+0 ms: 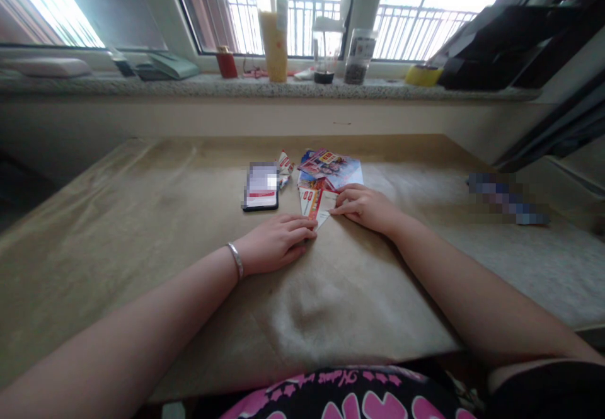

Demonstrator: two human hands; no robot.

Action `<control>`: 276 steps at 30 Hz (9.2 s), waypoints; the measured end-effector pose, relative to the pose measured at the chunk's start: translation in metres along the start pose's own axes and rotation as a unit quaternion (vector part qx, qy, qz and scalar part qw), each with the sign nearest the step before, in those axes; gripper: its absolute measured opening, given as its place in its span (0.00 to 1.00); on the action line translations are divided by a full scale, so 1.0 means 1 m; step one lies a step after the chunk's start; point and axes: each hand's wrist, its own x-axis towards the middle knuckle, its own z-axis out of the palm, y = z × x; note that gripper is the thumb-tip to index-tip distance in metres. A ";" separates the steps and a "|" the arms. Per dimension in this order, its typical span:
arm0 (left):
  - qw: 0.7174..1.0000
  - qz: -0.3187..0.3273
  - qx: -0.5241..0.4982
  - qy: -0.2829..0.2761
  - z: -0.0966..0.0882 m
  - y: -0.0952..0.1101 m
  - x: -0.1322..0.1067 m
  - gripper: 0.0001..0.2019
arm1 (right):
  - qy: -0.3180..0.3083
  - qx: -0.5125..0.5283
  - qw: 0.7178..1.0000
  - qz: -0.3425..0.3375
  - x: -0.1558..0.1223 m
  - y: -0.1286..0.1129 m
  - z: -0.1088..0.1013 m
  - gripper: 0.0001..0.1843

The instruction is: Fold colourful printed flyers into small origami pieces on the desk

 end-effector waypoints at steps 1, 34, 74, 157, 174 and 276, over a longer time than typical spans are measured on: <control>1.000 0.000 -0.001 0.002 0.000 0.000 0.000 0.14 | -0.001 -0.004 1.000 0.003 0.000 -0.001 -0.001 0.13; 1.000 0.006 -0.022 -0.007 0.000 -0.002 0.000 0.13 | -0.038 -0.108 0.990 0.088 0.000 0.001 -0.004 0.16; 0.996 0.030 0.069 0.046 -0.009 -0.013 0.001 0.10 | -0.049 0.008 0.998 -0.047 0.013 -0.065 -0.005 0.15; 0.996 0.002 0.083 -0.016 -0.023 -0.017 -0.009 0.12 | -0.164 -0.022 0.980 0.111 -0.004 -0.040 -0.045 0.18; 1.000 -0.025 -0.016 0.003 -0.027 -0.019 -0.011 0.10 | -0.174 -0.027 0.977 0.117 -0.013 -0.029 -0.050 0.21; 0.990 -0.009 0.124 -0.072 -0.044 -0.004 -0.020 0.12 | -0.167 0.106 0.980 -0.009 -0.011 -0.045 -0.033 0.28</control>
